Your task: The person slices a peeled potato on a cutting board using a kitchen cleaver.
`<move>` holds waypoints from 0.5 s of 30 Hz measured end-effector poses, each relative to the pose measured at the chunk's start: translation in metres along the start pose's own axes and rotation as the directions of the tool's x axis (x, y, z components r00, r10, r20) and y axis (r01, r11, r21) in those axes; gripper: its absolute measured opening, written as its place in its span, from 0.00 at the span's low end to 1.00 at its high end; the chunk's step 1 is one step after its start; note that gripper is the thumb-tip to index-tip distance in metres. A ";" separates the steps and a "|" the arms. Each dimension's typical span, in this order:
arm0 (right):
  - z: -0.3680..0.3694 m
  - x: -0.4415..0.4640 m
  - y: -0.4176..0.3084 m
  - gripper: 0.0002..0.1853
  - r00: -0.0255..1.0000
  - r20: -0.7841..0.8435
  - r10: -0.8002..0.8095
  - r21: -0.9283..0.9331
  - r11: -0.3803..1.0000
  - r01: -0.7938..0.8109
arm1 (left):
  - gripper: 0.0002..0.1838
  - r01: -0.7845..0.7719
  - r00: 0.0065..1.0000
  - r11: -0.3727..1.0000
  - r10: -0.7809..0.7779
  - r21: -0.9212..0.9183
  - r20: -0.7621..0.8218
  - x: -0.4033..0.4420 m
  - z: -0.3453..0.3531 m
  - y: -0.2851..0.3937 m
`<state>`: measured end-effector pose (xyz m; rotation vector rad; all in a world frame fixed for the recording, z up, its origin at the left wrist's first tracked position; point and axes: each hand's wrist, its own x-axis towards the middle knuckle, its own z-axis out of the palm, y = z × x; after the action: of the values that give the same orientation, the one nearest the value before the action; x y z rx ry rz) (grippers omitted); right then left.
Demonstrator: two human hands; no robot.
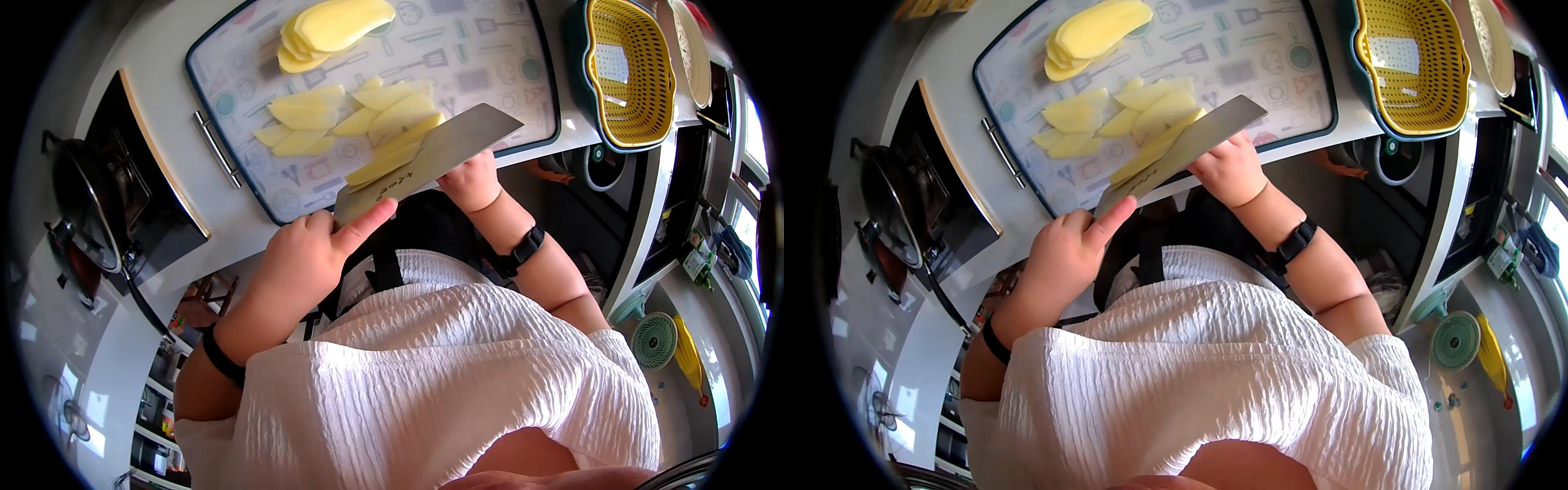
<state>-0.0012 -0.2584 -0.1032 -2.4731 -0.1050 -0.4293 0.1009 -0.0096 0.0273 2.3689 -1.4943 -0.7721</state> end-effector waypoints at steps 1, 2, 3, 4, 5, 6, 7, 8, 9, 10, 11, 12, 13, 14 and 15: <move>0.000 0.000 0.000 0.17 1.000 -0.003 0.002 -0.006 1.000 -0.002 | 0.39 -0.003 1.000 1.000 0.003 0.002 -0.004 -0.002 0.000 0.000; 0.001 0.000 0.000 0.17 1.000 -0.007 0.003 -0.012 1.000 -0.003 | 0.39 -0.002 1.000 1.000 0.002 0.012 -0.004 -0.002 0.000 0.001; 0.001 0.000 -0.001 0.17 1.000 -0.010 0.005 -0.017 1.000 -0.005 | 0.39 -0.001 1.000 1.000 0.001 0.021 -0.003 -0.002 -0.001 0.002; 0.001 0.000 -0.001 0.17 1.000 -0.005 0.009 -0.017 1.000 -0.009 | 0.39 0.002 1.000 1.000 -0.002 0.030 -0.002 -0.001 -0.002 0.002; 0.001 -0.001 -0.001 0.17 1.000 0.001 0.014 -0.018 1.000 -0.014 | 0.39 0.004 1.000 0.999 -0.004 0.034 0.002 -0.001 -0.003 0.003; 0.002 -0.001 -0.001 0.17 1.000 0.006 0.018 -0.018 1.000 -0.018 | 0.40 0.006 1.000 0.999 -0.006 0.037 0.006 0.000 -0.003 0.003; 0.002 -0.002 -0.001 0.17 1.000 0.004 0.012 -0.020 1.000 -0.012 | 0.40 0.008 1.000 0.999 -0.008 0.040 0.010 0.000 -0.004 0.004; 0.003 -0.002 0.000 0.17 1.000 0.001 0.006 -0.021 1.000 -0.006 | 0.40 0.006 1.000 0.999 -0.007 0.044 0.007 0.000 -0.003 0.004; 0.003 -0.003 0.001 0.17 1.000 -0.001 0.000 -0.022 1.000 0.000 | 0.40 0.005 1.000 0.999 -0.005 0.048 0.005 0.000 -0.003 0.004; 0.003 -0.003 0.000 0.17 1.000 0.002 0.008 -0.021 1.000 -0.008 | 0.40 0.004 1.000 0.999 -0.004 0.053 0.003 0.001 -0.003 0.005; 0.002 -0.002 -0.001 0.17 1.000 0.004 0.016 -0.019 1.000 -0.016 | 0.40 0.008 1.000 0.998 -0.009 0.060 0.015 0.001 -0.003 0.005; 0.002 -0.002 -0.002 0.17 1.000 0.007 0.024 -0.018 1.000 -0.024 | 0.40 0.012 1.000 0.998 -0.014 0.067 0.027 0.001 -0.004 0.006; 0.002 -0.002 -0.002 0.17 1.000 0.009 0.025 -0.017 1.000 -0.025 | 0.40 0.016 0.999 0.997 -0.019 0.074 0.039 0.002 -0.005 0.006; 0.001 -0.001 -0.002 0.17 1.000 0.010 0.026 -0.016 1.000 -0.026 | 0.40 0.017 0.999 0.998 -0.020 0.065 0.043 0.003 -0.006 0.006; 0.001 -0.001 -0.002 0.17 1.000 0.012 0.028 -0.015 1.000 -0.027 | 0.40 0.019 0.999 0.998 -0.022 0.056 0.047 0.006 -0.008 0.005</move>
<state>-0.0024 -0.2565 -0.1030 -2.4890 -0.0727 -0.4051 0.1035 -0.0177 0.0340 2.4257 -1.5320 -0.8080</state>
